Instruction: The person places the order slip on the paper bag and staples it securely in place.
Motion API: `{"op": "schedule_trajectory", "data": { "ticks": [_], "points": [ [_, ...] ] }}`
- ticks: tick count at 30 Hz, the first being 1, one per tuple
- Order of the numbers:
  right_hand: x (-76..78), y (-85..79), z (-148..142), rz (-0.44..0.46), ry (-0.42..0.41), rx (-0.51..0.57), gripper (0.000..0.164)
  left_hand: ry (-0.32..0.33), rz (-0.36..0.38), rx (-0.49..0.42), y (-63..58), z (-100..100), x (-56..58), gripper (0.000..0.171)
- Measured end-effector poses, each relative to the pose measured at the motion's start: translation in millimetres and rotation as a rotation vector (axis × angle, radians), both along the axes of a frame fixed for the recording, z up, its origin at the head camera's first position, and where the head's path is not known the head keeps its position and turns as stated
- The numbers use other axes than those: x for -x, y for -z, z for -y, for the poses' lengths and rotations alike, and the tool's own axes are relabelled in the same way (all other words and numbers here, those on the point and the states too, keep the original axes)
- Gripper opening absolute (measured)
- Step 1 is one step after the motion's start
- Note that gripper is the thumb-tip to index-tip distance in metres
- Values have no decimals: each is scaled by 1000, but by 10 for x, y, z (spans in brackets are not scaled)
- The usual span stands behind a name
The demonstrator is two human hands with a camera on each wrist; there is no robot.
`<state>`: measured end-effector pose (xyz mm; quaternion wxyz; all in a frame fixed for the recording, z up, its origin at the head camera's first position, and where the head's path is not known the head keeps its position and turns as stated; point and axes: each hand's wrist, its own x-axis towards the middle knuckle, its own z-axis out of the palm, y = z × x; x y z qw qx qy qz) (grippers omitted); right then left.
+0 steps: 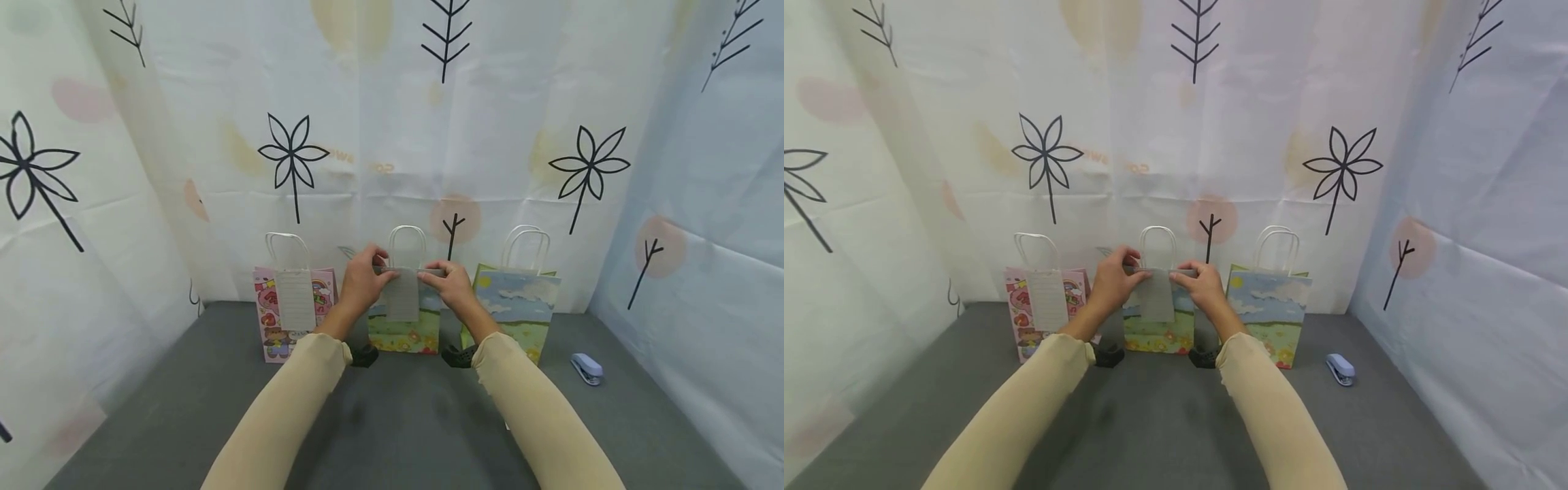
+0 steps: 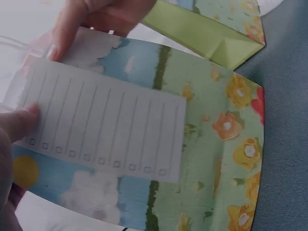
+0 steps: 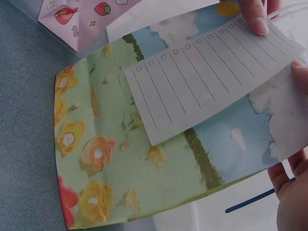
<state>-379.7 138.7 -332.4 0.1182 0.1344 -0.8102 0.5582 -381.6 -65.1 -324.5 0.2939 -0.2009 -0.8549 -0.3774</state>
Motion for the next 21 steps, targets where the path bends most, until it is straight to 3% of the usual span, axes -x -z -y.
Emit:
{"op": "schedule_trajectory", "data": {
  "ticks": [6,14,21],
  "points": [
    [6,-14,3,-3,2,12,28,31,77,47,-57,16,-15,20],
    [-60,-61,9,-49,-45,40,31,30,120,95,-95,22,11,17],
    [-55,-9,28,-109,-4,-60,38,25,127,107,-99,21,11,16]
  ]
}}
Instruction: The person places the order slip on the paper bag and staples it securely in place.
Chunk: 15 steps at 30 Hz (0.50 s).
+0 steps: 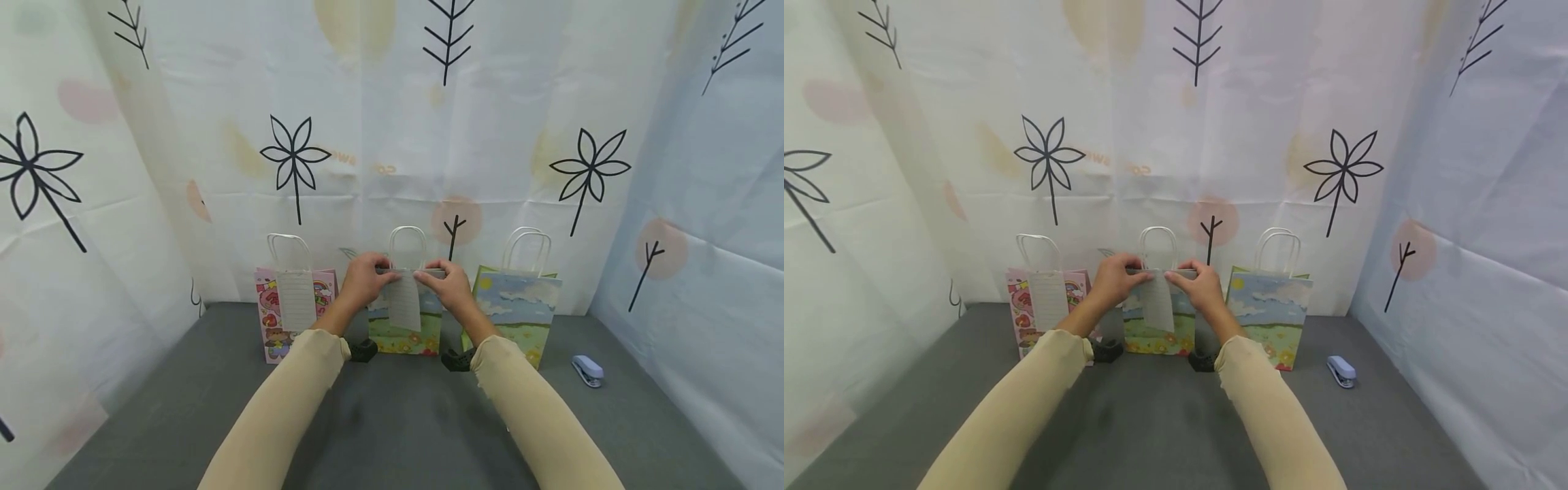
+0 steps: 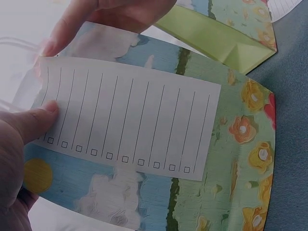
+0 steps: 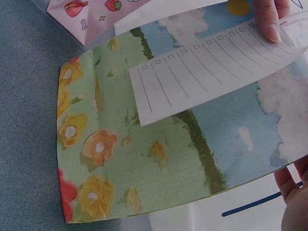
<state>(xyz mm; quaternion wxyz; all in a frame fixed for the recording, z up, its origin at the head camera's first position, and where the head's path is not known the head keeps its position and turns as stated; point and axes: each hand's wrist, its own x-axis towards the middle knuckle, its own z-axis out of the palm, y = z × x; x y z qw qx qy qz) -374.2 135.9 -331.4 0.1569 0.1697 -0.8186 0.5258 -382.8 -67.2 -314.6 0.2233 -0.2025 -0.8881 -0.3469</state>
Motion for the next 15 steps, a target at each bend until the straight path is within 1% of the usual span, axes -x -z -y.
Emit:
{"op": "schedule_trajectory", "data": {
  "ticks": [5,11,15],
  "points": [
    [-8,14,14,-27,29,-30,35,0,-6,3,6,-7,-3,16],
    [-7,12,15,-35,74,-79,31,10,-8,3,14,-3,-1,17],
    [4,13,13,-30,85,-79,27,26,-23,9,21,21,2,17]
  ]
}}
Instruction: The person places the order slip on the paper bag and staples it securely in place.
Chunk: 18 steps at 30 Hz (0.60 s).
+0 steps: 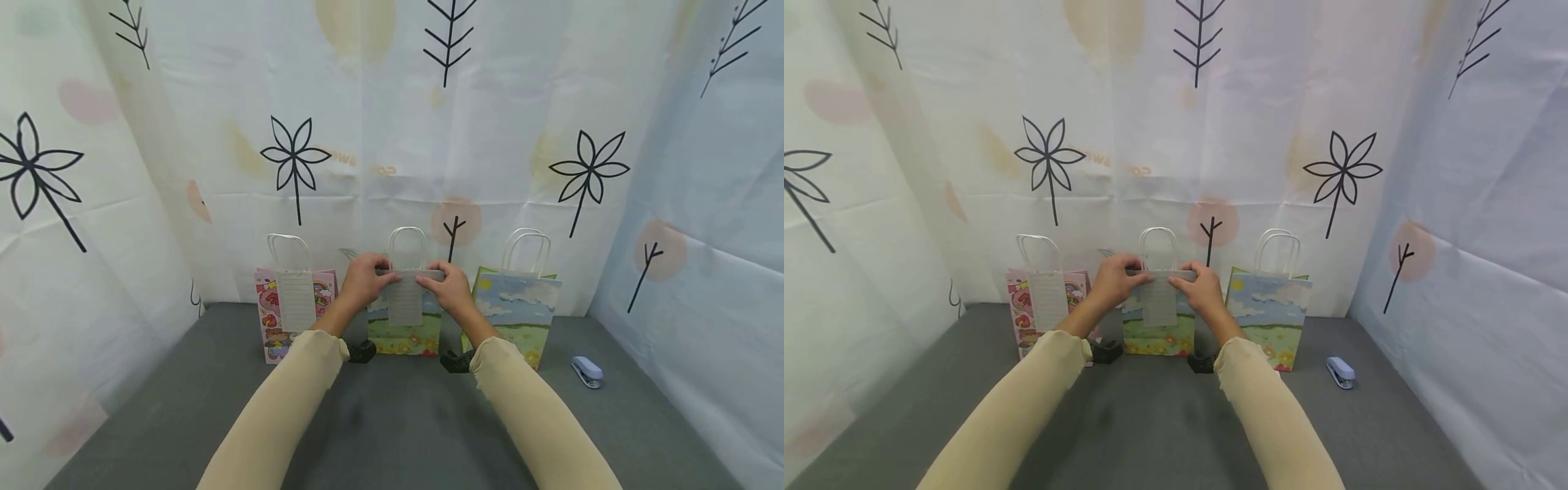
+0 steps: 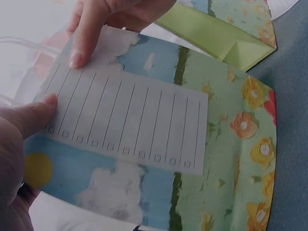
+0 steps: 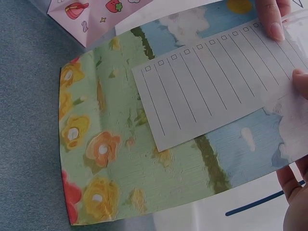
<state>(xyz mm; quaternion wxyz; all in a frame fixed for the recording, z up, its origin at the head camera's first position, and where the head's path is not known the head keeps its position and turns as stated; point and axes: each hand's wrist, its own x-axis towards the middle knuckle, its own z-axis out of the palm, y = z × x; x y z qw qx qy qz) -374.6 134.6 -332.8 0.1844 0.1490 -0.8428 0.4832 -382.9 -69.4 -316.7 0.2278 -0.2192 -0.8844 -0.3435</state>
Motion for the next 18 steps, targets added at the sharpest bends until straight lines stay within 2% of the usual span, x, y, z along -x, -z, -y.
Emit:
{"op": "schedule_trajectory", "data": {
  "ticks": [10,18],
  "points": [
    [3,15,6,3,-8,46,21,38,3,-12,1,58,-9,20],
    [5,19,1,13,-24,66,21,33,-13,-13,18,57,1,20]
  ]
}}
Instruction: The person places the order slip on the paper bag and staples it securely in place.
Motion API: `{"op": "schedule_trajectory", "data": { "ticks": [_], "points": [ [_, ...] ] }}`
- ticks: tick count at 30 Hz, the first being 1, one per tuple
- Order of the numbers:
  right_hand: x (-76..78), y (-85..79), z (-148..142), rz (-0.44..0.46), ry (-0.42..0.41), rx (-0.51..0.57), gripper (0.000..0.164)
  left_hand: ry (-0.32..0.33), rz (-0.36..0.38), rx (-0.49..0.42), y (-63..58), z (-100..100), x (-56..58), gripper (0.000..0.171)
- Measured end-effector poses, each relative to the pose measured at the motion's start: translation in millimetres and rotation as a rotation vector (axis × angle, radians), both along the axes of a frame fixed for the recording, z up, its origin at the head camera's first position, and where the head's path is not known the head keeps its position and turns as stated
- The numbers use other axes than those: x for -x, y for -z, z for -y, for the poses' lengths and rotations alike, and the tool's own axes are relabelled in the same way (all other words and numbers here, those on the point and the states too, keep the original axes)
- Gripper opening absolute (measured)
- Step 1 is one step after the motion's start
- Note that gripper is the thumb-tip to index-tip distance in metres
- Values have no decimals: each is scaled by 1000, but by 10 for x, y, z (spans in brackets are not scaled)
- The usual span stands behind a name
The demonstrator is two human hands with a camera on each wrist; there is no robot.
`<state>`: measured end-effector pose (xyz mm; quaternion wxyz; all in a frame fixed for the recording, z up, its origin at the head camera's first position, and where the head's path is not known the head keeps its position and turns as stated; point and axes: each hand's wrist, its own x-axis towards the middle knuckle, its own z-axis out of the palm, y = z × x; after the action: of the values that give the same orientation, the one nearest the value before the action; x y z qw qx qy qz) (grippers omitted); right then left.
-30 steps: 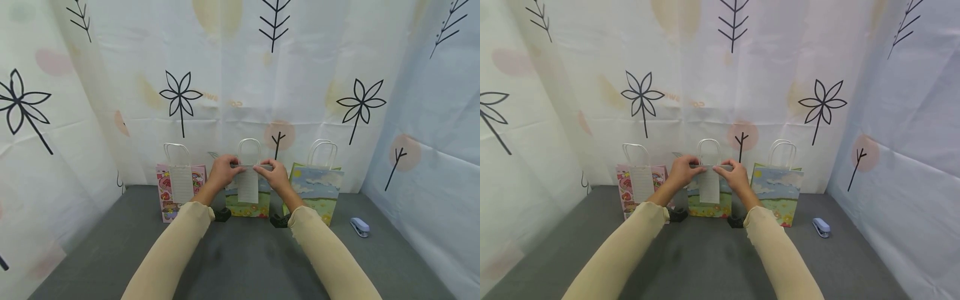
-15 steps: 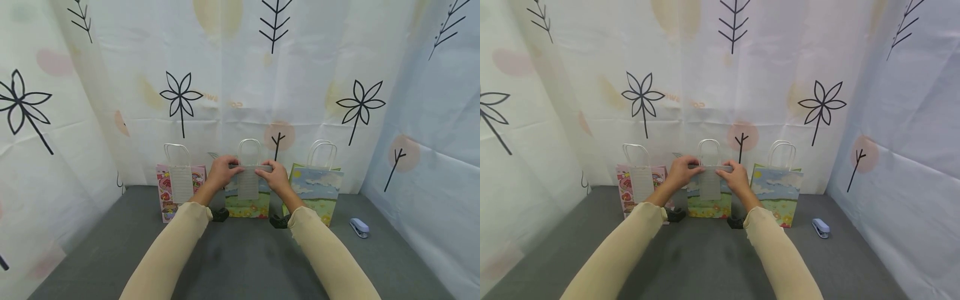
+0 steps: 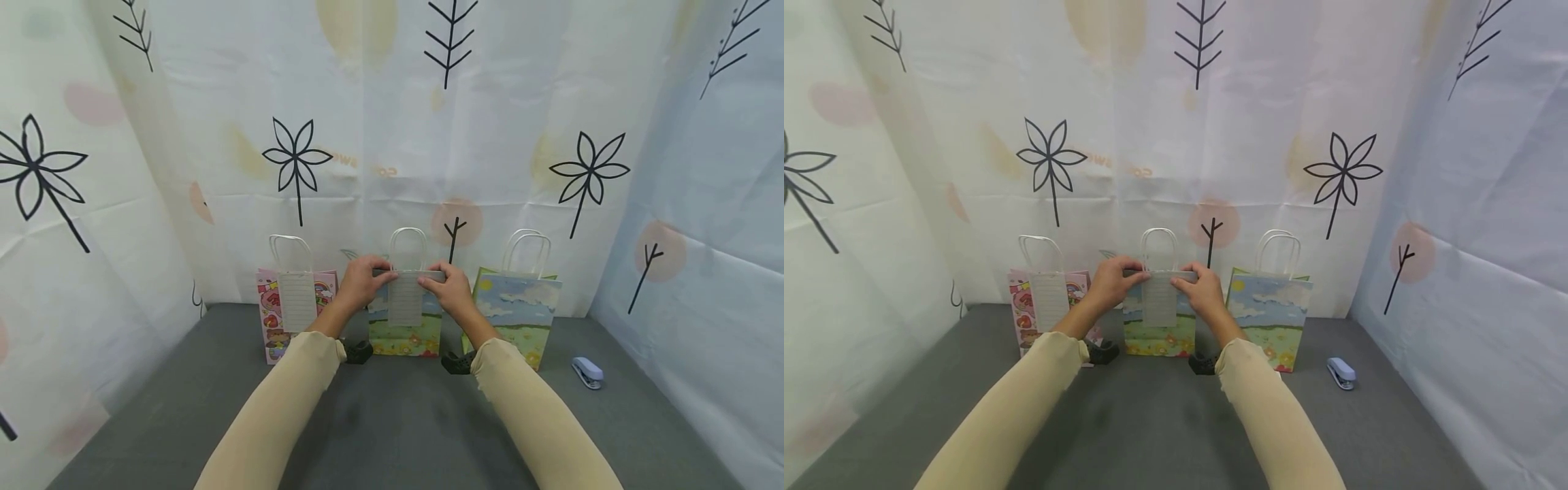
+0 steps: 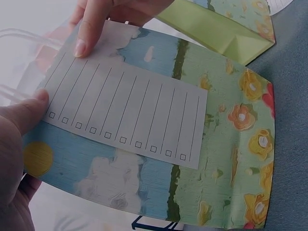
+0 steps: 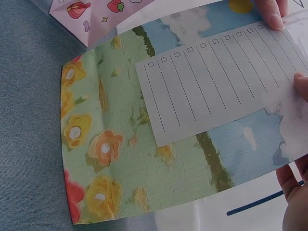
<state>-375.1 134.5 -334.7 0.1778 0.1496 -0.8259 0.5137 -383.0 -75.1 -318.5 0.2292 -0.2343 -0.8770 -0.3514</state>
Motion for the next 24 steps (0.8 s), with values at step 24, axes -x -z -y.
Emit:
{"op": "schedule_trajectory", "data": {
  "ticks": [24],
  "points": [
    [-18,-2,10,-15,4,-7,21,3,-44,-38,22,-7,1,18]
  ]
}}
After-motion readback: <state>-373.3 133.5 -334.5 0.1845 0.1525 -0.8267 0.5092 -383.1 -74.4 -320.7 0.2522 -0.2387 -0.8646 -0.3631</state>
